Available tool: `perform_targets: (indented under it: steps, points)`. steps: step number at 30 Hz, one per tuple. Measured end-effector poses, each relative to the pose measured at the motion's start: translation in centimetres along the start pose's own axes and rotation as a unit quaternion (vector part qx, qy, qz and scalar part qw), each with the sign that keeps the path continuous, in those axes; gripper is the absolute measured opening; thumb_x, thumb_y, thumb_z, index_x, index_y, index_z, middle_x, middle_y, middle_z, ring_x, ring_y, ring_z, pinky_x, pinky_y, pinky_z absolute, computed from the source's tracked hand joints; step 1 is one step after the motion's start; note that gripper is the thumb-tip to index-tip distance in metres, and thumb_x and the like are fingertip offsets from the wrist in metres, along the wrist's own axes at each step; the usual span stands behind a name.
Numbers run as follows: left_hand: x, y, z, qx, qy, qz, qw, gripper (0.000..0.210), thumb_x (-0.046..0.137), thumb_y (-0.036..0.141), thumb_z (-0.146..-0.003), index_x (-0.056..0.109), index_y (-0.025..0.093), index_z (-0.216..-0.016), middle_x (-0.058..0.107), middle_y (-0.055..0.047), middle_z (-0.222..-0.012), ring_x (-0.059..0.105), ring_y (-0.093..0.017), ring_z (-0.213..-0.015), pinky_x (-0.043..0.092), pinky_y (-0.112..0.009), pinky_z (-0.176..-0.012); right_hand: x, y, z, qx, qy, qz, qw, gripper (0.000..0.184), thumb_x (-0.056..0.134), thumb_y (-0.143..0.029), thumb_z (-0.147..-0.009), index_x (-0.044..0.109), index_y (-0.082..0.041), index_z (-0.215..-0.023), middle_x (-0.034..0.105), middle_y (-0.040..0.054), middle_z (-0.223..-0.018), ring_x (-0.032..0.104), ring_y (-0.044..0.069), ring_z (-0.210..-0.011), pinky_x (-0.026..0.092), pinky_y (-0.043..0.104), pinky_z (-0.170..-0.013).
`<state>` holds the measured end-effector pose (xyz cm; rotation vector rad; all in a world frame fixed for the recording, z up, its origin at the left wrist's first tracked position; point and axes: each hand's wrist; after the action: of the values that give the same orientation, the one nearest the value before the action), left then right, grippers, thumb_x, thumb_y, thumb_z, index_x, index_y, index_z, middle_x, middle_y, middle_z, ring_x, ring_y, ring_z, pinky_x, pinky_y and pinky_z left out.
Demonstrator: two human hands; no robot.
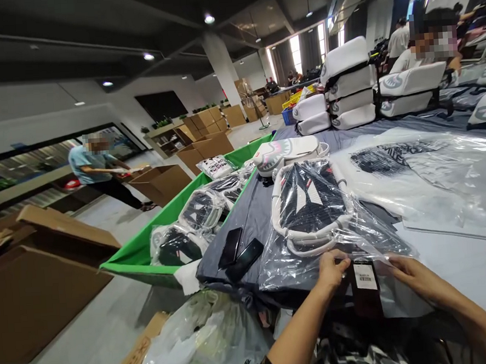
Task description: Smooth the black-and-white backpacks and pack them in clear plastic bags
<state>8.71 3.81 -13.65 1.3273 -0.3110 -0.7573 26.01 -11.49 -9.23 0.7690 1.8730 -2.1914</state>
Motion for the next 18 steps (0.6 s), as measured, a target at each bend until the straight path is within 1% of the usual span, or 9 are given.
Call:
perform_targets:
  steps: [2,3,5,7,10,12,15,16,18]
  points:
    - [0.0,0.0,0.4,-0.016,-0.013,0.048,0.999,0.018,0.077,0.029,-0.071,0.074,0.014,-0.080,0.063,-0.001,-0.069,0.053,-0.013,-0.062,0.042,-0.026,-0.063,-0.1,-0.8,0.4,0.039,-0.036,-0.075,0.996,0.075,0.057,-0.087,-0.071,0.076,-0.018,-0.095,0.077,0.0136,-0.105,0.070,0.034,-0.101,0.056,0.046,-0.098]
    - [-0.1,0.0,0.7,-0.023,-0.020,0.068,0.997,0.023,0.078,0.034,-0.071,0.075,0.013,-0.080,0.062,-0.002,-0.068,0.051,-0.013,-0.060,0.040,-0.026,-0.060,-0.1,-0.9,0.5,0.059,-0.040,-0.101,0.992,0.078,0.059,-0.089,-0.068,0.077,-0.018,-0.097,0.076,0.0139,-0.109,0.069,0.035,-0.105,0.054,0.047,-0.101]
    - [-0.3,0.0,1.2,-0.027,-0.030,0.097,0.994,0.034,0.079,0.043,-0.070,0.076,0.010,-0.079,0.064,-0.005,-0.071,0.050,-0.012,-0.058,0.039,-0.027,-0.057,-0.1,-0.8,0.9,0.094,-0.016,-0.124,0.988,0.081,0.061,-0.091,-0.063,0.078,-0.020,-0.098,0.075,0.0139,-0.114,0.067,0.037,-0.113,0.052,0.048,-0.104]
    - [-0.4,0.1,1.7,-0.017,-0.023,0.114,0.993,0.039,0.082,0.047,-0.067,0.076,0.010,-0.078,0.069,-0.008,-0.082,0.054,-0.013,-0.063,0.041,-0.028,-0.060,0.0,-0.6,1.2,0.104,-0.013,-0.136,0.985,0.080,0.063,-0.090,-0.063,0.078,-0.020,-0.099,0.075,0.0140,-0.116,0.066,0.037,-0.114,0.051,0.049,-0.106]
    - [0.3,0.2,1.8,0.011,-0.001,0.119,0.993,0.033,0.085,0.042,-0.066,0.076,0.013,-0.076,0.071,-0.011,-0.104,0.063,-0.018,-0.083,0.048,-0.030,-0.075,0.4,-0.8,1.8,0.085,-0.041,-0.180,0.979,0.072,0.069,-0.083,-0.066,0.078,-0.019,-0.100,0.075,0.0142,-0.115,0.068,0.036,-0.111,0.050,0.049,-0.107]
    - [1.2,0.1,1.7,0.024,0.011,0.104,0.994,0.028,0.085,0.038,-0.068,0.073,0.014,-0.073,0.071,-0.011,-0.106,0.064,-0.022,-0.094,0.049,-0.032,-0.084,1.1,-0.9,2.2,0.099,-0.036,-0.240,0.965,0.064,0.073,-0.075,-0.067,0.077,-0.020,-0.098,0.075,0.0133,-0.115,0.069,0.033,-0.107,0.052,0.045,-0.104]
    - [2.5,-0.3,1.6,0.032,0.032,0.061,0.997,0.022,0.084,0.032,-0.071,0.069,0.016,-0.067,0.069,-0.007,-0.091,0.063,-0.024,-0.093,0.048,-0.036,-0.089,2.7,-0.4,3.0,0.163,0.006,-0.297,0.941,0.060,0.066,-0.074,-0.072,0.075,-0.020,-0.097,0.077,0.0113,-0.103,0.072,0.030,-0.095,0.058,0.041,-0.090]
    - [2.7,-0.4,1.7,0.039,0.035,0.039,0.998,0.019,0.083,0.028,-0.072,0.068,0.016,-0.066,0.067,-0.005,-0.089,0.063,-0.023,-0.093,0.048,-0.037,-0.090,3.3,0.1,3.2,0.172,0.018,-0.286,0.942,0.061,0.062,-0.075,-0.074,0.075,-0.020,-0.096,0.077,0.0103,-0.096,0.072,0.029,-0.088,0.059,0.040,-0.084]
    - [2.7,-0.1,1.9,0.071,0.022,-0.064,0.995,0.012,0.079,0.020,-0.075,0.069,0.018,-0.069,0.065,-0.004,-0.092,0.062,-0.023,-0.094,0.048,-0.036,-0.092,4.2,1.2,3.5,0.152,0.045,-0.209,0.965,0.060,0.060,-0.076,-0.074,0.073,-0.019,-0.092,0.076,0.0084,-0.085,0.072,0.028,-0.080,0.059,0.037,-0.075]
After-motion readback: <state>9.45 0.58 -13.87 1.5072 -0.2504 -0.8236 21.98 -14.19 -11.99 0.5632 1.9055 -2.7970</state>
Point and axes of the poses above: each hand's wrist, its own z-axis away from the middle knuckle, its own x-axis out of the palm, y = z × x
